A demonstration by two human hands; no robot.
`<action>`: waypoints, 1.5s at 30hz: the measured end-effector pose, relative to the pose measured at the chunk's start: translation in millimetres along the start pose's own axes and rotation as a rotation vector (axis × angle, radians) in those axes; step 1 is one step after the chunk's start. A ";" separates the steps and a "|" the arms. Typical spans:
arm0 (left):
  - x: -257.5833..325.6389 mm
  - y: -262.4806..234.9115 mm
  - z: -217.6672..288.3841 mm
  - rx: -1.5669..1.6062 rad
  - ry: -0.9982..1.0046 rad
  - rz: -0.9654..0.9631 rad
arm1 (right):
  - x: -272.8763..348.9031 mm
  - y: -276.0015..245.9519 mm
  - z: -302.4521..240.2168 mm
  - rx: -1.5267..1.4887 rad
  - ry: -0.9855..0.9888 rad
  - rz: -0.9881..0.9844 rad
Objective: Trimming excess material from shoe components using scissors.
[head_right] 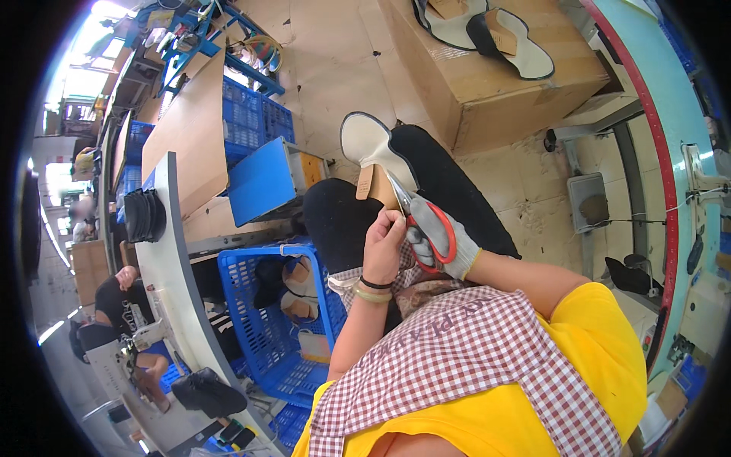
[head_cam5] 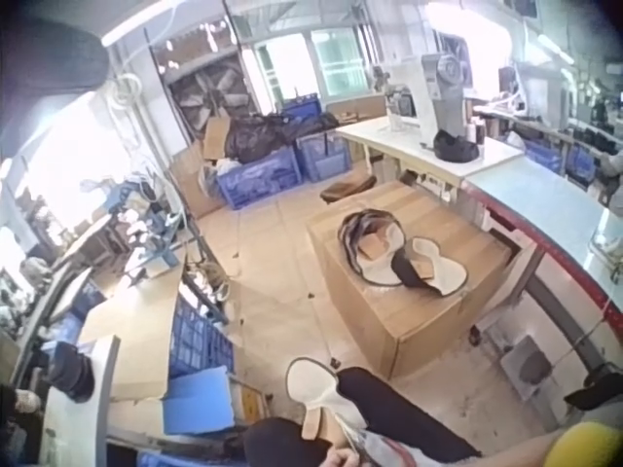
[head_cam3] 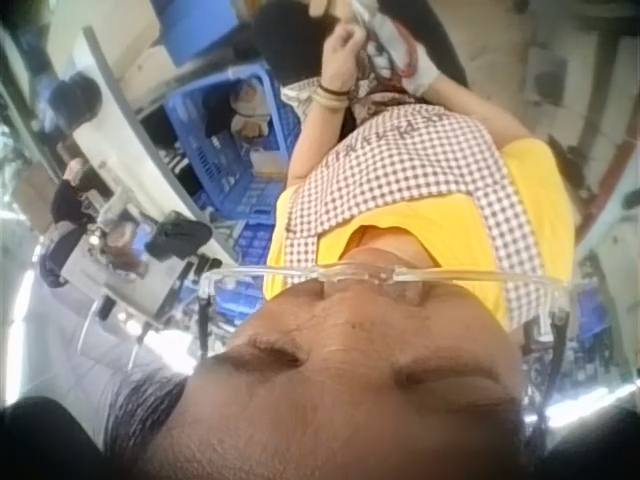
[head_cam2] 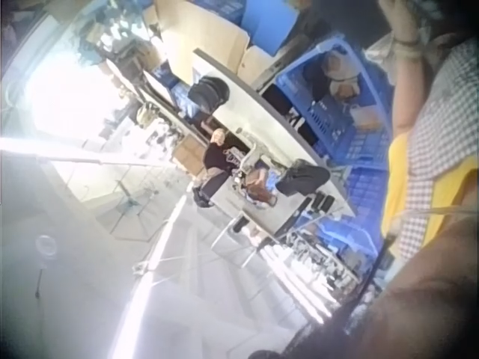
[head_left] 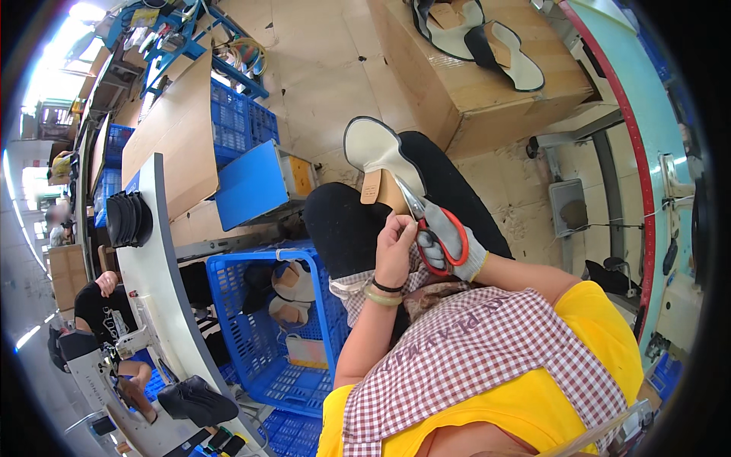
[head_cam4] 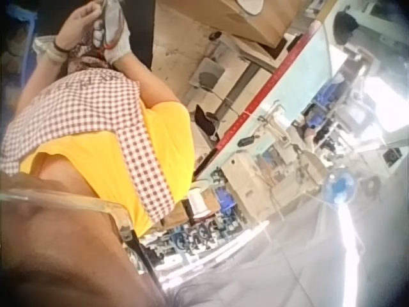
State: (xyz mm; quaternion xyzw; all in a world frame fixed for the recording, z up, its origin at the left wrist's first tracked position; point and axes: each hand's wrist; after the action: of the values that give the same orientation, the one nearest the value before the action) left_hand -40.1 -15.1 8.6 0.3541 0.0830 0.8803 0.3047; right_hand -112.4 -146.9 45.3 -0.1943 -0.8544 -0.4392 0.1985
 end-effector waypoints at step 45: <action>-42.6 -13.0 18.3 -0.459 0.263 0.321 | 12.1 21.6 -76.1 0.649 0.206 -0.082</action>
State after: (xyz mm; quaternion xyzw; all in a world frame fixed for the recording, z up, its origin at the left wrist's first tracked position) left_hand 2.4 -31.3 -7.0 0.1678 -0.1360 0.9511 0.2206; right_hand -98.8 -196.3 106.7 -0.0411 -0.9322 -0.1694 0.3171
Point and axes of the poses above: each hand's wrist, its own x-axis away from the middle knuckle, its own y-axis out of the palm, z = x × y, and after that the axes turned 15 degrees about -y, right-handed
